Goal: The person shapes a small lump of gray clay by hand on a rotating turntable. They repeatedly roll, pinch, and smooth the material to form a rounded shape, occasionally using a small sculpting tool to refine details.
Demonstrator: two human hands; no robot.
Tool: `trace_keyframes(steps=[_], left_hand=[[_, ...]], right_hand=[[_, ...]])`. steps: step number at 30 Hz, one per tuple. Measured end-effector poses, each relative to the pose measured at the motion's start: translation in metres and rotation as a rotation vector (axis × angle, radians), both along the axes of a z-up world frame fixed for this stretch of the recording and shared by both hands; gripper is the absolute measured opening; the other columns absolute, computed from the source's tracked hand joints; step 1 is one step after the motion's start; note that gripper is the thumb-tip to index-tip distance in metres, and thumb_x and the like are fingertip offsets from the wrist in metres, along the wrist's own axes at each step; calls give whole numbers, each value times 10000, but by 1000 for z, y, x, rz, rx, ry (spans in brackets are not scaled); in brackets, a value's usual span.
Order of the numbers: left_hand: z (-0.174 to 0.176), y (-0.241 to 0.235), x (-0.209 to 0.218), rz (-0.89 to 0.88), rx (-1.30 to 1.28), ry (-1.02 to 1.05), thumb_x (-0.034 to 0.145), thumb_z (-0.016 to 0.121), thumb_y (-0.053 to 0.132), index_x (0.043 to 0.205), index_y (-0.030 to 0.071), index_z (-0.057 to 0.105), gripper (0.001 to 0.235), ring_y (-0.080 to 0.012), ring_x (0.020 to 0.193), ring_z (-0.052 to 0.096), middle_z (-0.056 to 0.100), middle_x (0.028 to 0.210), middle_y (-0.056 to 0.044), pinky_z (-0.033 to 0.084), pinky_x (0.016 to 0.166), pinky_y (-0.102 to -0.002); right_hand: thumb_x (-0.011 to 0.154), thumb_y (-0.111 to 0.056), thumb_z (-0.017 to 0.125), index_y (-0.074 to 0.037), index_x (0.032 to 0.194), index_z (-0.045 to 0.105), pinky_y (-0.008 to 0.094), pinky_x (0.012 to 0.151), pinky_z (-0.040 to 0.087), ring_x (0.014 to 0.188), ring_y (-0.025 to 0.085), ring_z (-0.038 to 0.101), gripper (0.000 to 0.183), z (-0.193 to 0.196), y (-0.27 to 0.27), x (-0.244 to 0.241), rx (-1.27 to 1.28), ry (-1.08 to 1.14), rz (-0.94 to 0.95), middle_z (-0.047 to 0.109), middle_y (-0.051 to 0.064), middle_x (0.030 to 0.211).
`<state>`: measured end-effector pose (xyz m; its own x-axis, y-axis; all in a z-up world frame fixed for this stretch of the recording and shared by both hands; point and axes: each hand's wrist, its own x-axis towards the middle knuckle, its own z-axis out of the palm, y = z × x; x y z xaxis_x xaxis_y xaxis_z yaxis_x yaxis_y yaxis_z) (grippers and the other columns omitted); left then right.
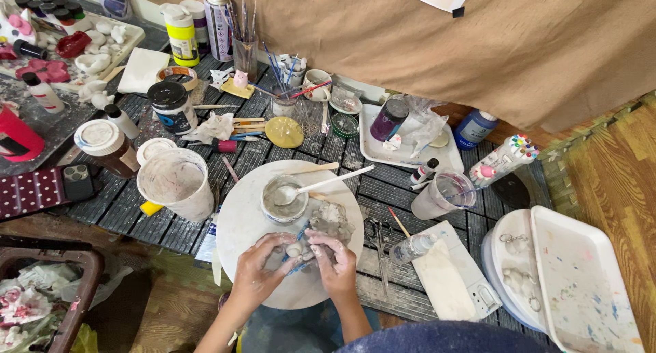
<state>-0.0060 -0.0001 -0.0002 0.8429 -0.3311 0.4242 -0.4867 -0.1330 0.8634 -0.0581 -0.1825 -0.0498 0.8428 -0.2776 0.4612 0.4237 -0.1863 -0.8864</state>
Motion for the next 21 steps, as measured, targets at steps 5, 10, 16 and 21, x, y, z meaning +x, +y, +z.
trace_keyframes(steps=[5, 10, 16, 21], left_hand=[[-2, -1, 1, -21, -34, 5, 726, 856, 44, 1081, 29, 722, 380, -238, 910, 763, 760, 1060, -124, 598, 782, -317], [-6, 0, 1, -33, -48, 22, 741, 846, 32, 1096, 25, 721, 376, -234, 915, 764, 759, 1083, -123, 603, 781, -315], [-7, 0, 1, -38, -84, -29, 735, 844, 18, 1107, 25, 722, 391, -249, 998, 761, 762, 1105, -122, 608, 825, -326], [-5, -1, 0, -37, -86, -72, 729, 852, 15, 1094, 26, 734, 384, -266, 1017, 753, 777, 1071, -118, 599, 841, -338]], right_hand=[[899, 86, 700, 44, 1039, 718, 278, 790, 615, 968, 167, 713, 147, 3, 1, 0, -25, 62, -23, 693, 130, 1143], [877, 91, 725, 49, 1033, 712, 274, 706, 609, 855, 151, 715, 162, 1, 1, 0, 98, 146, 0, 714, 137, 1103], [896, 80, 714, 51, 1052, 718, 270, 727, 616, 873, 144, 712, 159, -1, -1, -1, 55, 110, 34, 720, 141, 1112], [901, 67, 720, 52, 1039, 720, 283, 709, 631, 900, 154, 721, 139, -3, -1, 0, 113, 120, 28, 714, 142, 1114]])
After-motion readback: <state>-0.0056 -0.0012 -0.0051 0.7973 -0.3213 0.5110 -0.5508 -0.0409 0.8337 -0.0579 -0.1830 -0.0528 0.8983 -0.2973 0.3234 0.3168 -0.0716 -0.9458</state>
